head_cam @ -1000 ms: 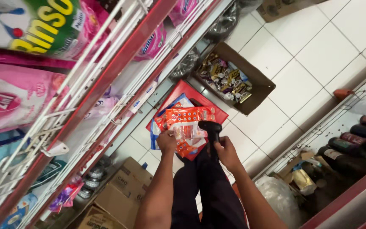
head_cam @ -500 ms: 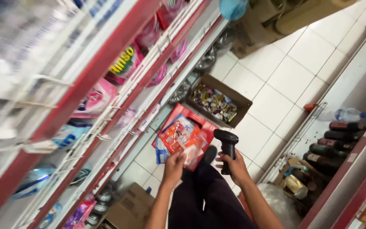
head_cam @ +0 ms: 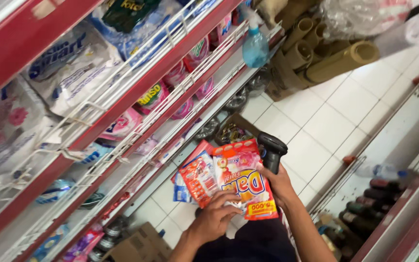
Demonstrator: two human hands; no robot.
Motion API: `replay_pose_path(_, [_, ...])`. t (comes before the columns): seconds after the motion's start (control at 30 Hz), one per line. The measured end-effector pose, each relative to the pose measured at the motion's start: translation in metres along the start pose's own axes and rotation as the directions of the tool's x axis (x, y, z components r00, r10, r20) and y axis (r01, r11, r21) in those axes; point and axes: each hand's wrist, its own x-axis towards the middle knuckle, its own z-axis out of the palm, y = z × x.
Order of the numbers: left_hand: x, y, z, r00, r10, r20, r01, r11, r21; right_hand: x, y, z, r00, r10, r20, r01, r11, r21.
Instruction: The person wipes multiple detergent packets with a cloth and scans them with a handheld barcode scanner in a store aisle. They handle packets of different brands and sizes, wiping each one before placing it back on the shelf.
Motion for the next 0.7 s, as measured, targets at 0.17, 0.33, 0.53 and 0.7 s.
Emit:
replay_pose_path(0.17, [0.078, 0.006, 0.040, 0.891, -0.079, -0.447, -0.044, 0.965, -0.260, 0.021, -0.081, -0.035, 0.992, -0.059, 0.112, 0.057, 0.998, 0.027])
replay_pose_path(0.33, [0.161, -0.002, 0.090, 0.663, -0.692, -0.285, 0.041, 0.414, -0.909, 0.066, -0.151, -0.073, 0.950, -0.126, 0.287, 0.159, 0.983, -0.096])
replay_pose_path(0.53, [0.184, -0.008, 0.102, 0.685, -0.629, -0.368, -0.005, 0.500, -0.866, 0.102, -0.208, -0.071, 0.910, -0.113, 0.399, 0.237, 0.931, -0.277])
replay_pose_path(0.7, [0.181, 0.008, 0.087, 0.670, -0.636, -0.383, 0.170, 0.633, -0.755, 0.097, -0.225, -0.032, 0.897, -0.163, 0.411, 0.348, 0.834, -0.429])
